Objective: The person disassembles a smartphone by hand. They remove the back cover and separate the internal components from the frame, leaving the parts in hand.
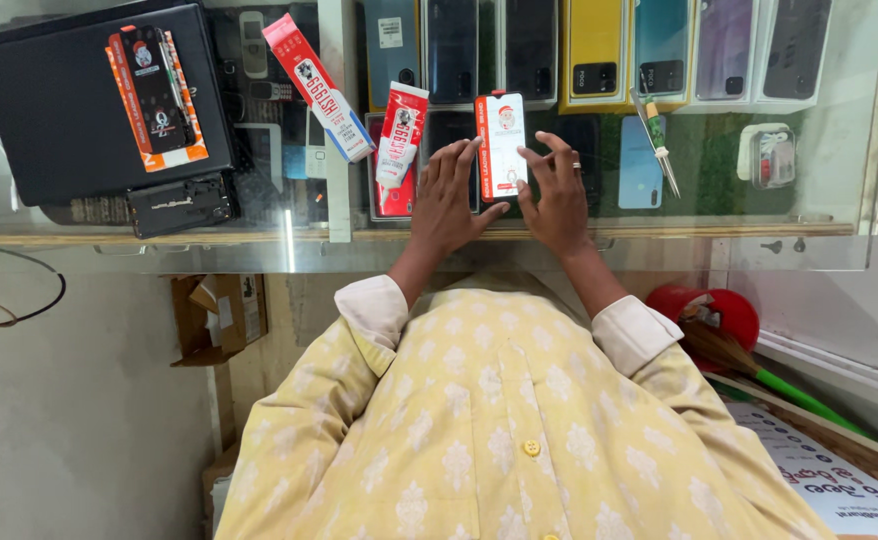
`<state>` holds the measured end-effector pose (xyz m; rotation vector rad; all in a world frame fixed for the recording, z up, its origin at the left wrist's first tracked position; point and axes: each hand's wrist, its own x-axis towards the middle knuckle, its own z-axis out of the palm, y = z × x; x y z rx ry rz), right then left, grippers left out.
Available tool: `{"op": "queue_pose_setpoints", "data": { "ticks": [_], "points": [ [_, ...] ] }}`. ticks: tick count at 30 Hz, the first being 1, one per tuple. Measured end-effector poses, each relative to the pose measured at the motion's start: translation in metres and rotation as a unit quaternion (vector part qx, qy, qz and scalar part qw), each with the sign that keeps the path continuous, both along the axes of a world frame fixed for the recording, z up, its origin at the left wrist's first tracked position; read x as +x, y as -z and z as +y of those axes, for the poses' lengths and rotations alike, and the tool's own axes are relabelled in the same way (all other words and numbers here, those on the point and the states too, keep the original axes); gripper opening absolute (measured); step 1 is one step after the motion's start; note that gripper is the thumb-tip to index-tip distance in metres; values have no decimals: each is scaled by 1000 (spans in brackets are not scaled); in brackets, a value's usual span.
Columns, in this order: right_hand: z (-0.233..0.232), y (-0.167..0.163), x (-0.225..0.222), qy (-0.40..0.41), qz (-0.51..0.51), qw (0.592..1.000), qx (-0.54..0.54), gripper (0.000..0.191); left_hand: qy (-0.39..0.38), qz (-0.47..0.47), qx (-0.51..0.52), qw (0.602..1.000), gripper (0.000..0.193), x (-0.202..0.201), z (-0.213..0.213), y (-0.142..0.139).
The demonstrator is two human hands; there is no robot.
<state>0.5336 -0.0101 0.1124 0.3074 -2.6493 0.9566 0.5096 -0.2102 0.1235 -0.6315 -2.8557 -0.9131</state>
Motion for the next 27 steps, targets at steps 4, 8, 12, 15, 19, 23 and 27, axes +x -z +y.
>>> {"op": "queue_pose_setpoints", "data": {
  "ticks": [4, 8, 12, 15, 19, 23, 27],
  "points": [
    [1, -3, 1, -20, 4, 999, 31, 43, 17, 45, -52, 997, 83, 6, -1, 0],
    [2, -5, 1, -23, 2, 999, 24, 43, 18, 49, -52, 997, 77, 9, 0, 3],
    [2, -9, 2, -36, 3, 998, 52, 46, 15, 50, -59, 997, 75, 9, 1, 6],
    [2, -12, 2, -40, 14, 998, 50, 45, 11, 45, -49, 998, 79, 9, 2, 6],
    [3, -13, 4, -44, 15, 996, 71, 43, 12, 37, -34, 999, 86, 10, 3, 8],
    [3, -7, 8, -16, 1, 999, 40, 41, 9, 28, -22, 999, 84, 15, 3, 11],
    [3, 1, 10, 4, 0, 999, 44, 38, 15, 37, -28, 999, 81, 21, 2, 13]
  ]
}}
